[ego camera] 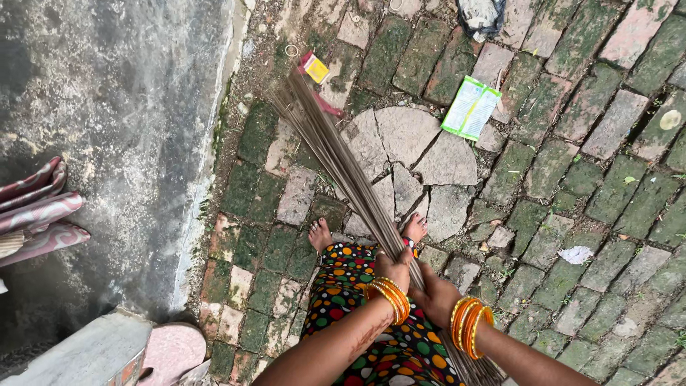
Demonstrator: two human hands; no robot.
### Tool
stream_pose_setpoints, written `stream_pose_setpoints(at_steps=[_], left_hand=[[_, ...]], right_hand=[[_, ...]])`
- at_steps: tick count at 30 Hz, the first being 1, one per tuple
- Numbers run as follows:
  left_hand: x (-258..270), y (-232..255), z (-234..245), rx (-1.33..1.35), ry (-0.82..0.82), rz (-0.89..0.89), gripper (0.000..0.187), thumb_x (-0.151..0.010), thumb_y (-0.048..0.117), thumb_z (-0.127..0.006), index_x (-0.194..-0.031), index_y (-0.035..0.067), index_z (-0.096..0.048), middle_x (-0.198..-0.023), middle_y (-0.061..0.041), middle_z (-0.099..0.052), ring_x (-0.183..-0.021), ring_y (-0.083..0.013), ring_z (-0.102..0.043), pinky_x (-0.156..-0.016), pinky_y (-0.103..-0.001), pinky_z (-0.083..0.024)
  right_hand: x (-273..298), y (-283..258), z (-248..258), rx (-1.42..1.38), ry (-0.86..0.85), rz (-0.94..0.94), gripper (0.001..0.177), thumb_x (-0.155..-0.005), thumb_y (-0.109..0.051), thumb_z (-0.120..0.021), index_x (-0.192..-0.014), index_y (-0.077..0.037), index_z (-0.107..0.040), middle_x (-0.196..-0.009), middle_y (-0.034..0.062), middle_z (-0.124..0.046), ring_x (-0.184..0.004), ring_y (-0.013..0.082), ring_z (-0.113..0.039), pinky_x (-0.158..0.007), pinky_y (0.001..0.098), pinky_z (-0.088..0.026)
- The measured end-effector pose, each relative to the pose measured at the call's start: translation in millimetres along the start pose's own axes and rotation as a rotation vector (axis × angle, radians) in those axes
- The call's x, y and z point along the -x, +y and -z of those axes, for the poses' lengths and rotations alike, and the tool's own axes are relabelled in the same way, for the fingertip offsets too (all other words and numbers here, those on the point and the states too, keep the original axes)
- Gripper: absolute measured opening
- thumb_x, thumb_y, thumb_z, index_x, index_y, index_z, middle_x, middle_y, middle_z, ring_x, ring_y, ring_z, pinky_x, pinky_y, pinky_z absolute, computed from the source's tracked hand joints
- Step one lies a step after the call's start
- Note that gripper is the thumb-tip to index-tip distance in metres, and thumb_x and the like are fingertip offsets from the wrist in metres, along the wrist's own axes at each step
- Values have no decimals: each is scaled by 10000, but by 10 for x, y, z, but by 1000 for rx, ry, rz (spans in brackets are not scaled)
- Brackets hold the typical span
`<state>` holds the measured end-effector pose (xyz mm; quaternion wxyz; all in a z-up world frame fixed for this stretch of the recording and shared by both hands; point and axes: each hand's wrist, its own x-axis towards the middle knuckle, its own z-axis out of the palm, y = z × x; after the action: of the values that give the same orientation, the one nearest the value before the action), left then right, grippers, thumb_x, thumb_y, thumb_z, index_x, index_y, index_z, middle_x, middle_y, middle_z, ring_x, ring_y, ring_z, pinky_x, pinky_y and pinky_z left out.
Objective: The person sweeps a brick courtyard and a nearby dirt area using a bundle of sticks as a broom, moving litter and debris across the ground.
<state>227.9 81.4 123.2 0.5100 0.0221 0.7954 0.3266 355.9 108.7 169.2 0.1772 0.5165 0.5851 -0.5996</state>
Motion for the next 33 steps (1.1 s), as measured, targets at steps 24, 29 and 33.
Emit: stream_pose_setpoints(at_steps=[24,29,33], left_hand=[[-178,232,-1189,-486,-519,-10,453,-961,362,-677,-1183,-27,-608,-1096,-234,-728,-970,-344,-706,-862,-432,-548],[397,636,-1401,-359,-454,-394,505,-952,270,-728,-1289,-33,-505,-1138,-250,-665,-999,-399,-675,-889,-457,-544],[673,582,-1129,-333,-492,-187,433,-978,288,-659,-1275,9,-513,-1105,-196,-681,-960,-343,-701,-839,-436,-573]], right_hand=[[63,636,645,-232,114,-430,621,-949,-375,-613,-1465,-73,-443,-865,185,-725,-648,264,-707,-602,425,-604],[535,586,796,-336,410,-388,694,-927,-293,-557,-1543,-80,-319,-852,194,-728,-643,308,-736,-594,461,-603],[671,753,720,-39,322,-371,741,-911,-368,-583,-1561,-135,-312,-865,199,-768,-704,314,-770,-673,445,-629]])
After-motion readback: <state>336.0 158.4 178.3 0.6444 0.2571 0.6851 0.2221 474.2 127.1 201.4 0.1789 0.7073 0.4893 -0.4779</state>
